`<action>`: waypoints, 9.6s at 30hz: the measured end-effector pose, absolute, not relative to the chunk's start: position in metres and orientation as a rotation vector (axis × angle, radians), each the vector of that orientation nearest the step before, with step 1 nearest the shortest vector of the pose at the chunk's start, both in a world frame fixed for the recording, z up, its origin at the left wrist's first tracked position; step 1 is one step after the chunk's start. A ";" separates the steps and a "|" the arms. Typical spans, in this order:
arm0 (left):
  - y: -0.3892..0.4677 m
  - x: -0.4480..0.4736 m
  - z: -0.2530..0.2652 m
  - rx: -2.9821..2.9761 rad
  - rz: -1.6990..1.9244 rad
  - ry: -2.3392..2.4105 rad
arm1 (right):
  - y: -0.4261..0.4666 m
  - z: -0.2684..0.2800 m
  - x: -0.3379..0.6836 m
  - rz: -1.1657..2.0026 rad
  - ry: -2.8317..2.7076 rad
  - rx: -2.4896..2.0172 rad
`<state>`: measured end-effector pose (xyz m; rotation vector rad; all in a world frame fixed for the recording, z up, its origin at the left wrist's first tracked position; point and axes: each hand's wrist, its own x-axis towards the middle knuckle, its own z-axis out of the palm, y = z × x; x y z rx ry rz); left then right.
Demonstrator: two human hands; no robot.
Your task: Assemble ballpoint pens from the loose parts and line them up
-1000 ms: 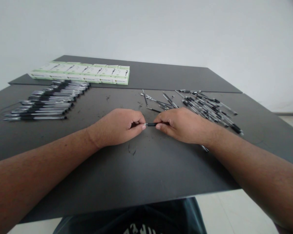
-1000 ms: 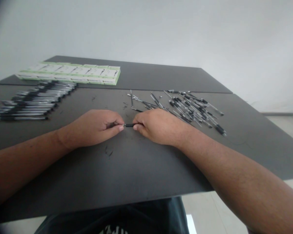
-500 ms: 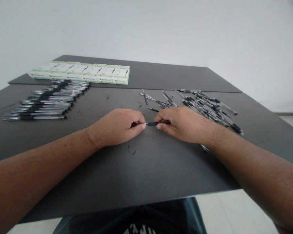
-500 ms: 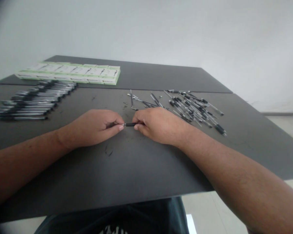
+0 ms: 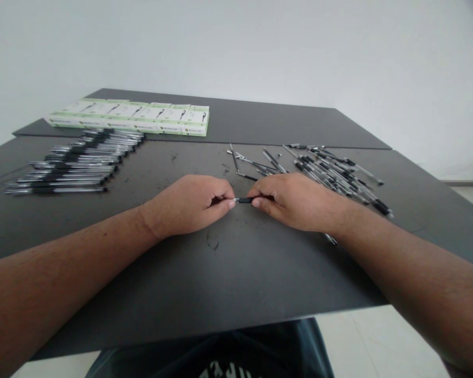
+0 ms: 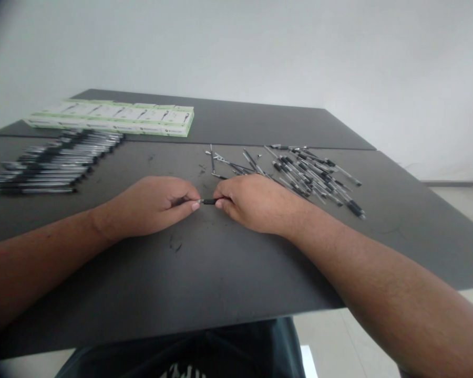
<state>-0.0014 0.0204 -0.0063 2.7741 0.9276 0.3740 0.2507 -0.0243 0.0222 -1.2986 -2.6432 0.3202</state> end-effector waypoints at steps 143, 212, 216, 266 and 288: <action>0.021 -0.001 -0.006 2.806 0.360 0.898 | -0.025 0.022 0.252 0.318 -2.628 -1.344; 0.021 -0.002 -0.007 2.782 0.359 0.890 | -0.023 0.020 0.254 0.345 -2.605 -1.287; 0.021 -0.001 -0.007 2.783 0.356 0.885 | -0.024 0.021 0.253 0.307 -2.661 -1.275; 0.023 -0.003 -0.007 2.799 0.303 0.901 | -0.025 0.022 0.248 0.409 -2.663 -1.247; 0.025 -0.005 -0.006 2.788 0.339 0.908 | -0.022 0.018 0.248 0.385 -2.725 -1.136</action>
